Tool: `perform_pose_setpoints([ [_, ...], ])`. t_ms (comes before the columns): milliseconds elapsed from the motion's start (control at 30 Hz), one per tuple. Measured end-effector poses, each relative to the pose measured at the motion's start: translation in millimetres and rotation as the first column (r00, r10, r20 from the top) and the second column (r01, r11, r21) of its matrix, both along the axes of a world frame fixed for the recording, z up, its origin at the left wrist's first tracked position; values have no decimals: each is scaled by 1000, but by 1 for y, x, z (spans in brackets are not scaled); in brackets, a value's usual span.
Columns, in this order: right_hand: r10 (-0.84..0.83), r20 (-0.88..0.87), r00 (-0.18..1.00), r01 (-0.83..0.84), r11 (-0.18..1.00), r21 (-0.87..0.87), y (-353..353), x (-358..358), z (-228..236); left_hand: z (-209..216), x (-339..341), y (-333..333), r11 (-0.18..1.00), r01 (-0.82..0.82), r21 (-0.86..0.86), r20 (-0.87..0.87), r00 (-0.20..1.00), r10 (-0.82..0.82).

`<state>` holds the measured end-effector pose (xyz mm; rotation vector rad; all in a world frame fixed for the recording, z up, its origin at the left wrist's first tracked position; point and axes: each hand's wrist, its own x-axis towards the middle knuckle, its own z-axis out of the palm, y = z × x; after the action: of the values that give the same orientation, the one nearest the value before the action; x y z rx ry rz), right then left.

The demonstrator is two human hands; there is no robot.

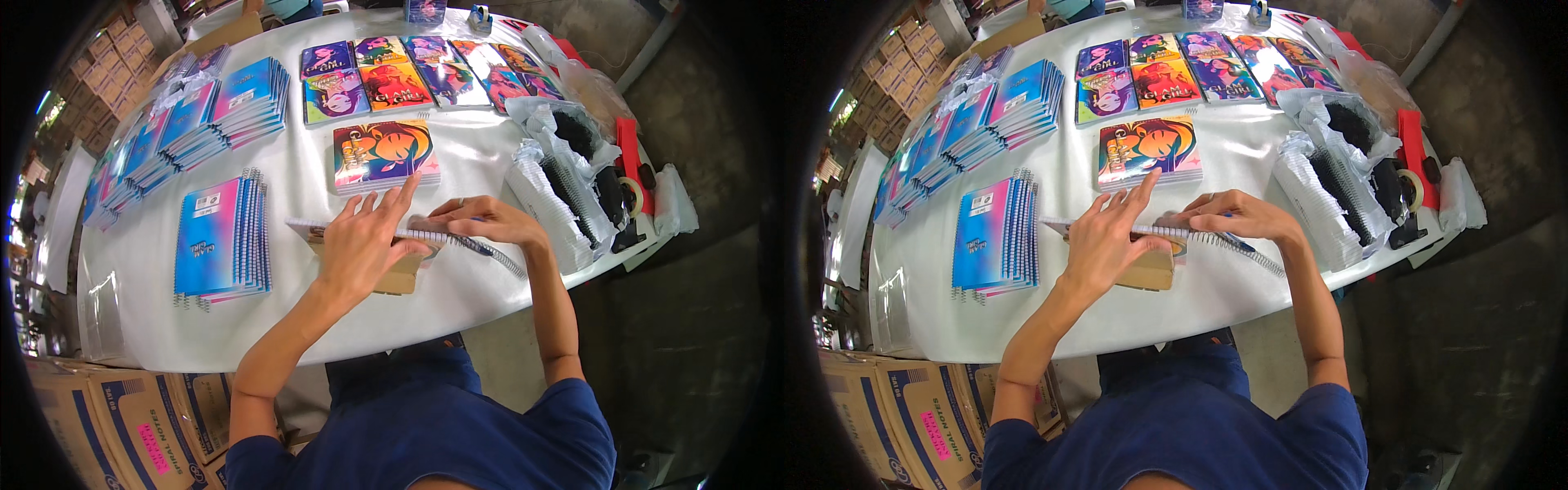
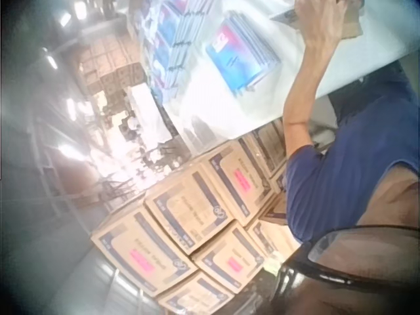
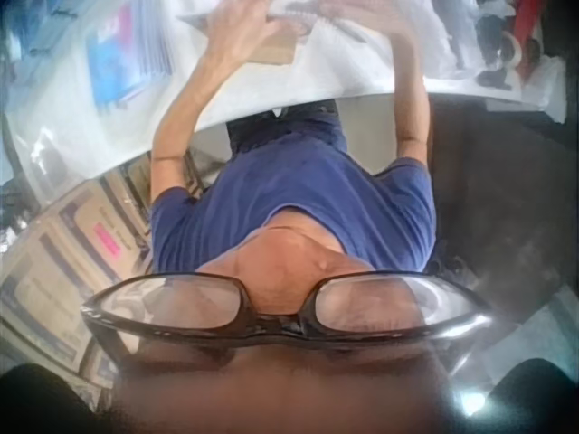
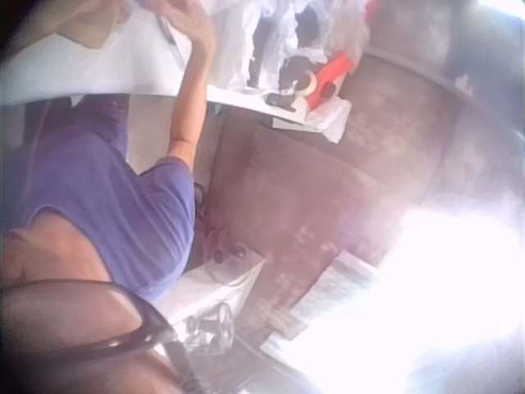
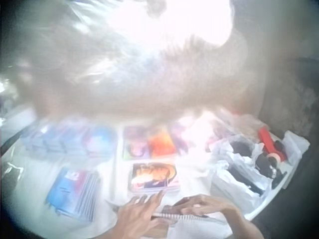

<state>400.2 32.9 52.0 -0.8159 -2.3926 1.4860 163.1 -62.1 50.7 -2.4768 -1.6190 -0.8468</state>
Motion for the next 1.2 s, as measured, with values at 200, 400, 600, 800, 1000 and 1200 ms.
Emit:
perform_pose_setpoints([
  [200, -36, -464, 885, -108, 954, -279, 2, 1, -24, -4, -9, 1, 999, -30, 26, -2, 1000, 30],
  [400, -243, -580, 778, -143, 830, -540, 1, -6, -31, 4, -20, -4, 998, -68, -1, -27, 997, 68],
  [600, -80, -455, 887, -91, 935, -342, 12, -22, -26, 2, -33, -4, 998, -61, -10, 1, 998, 61],
  [800, -71, -298, 952, -1, 972, -236, 18, -38, -20, 2, -43, -4, 995, -100, 7, -12, 995, 100],
  [1000, -55, -183, 982, 10, 971, -240, 14, -59, -6, 0, -52, -6, 994, -109, -7, -10, 994, 109],
  [1200, 6, 87, 996, -5, 1000, -2, 20, -72, -4, 2, -56, -6, 992, -122, -15, 23, 992, 122],
])
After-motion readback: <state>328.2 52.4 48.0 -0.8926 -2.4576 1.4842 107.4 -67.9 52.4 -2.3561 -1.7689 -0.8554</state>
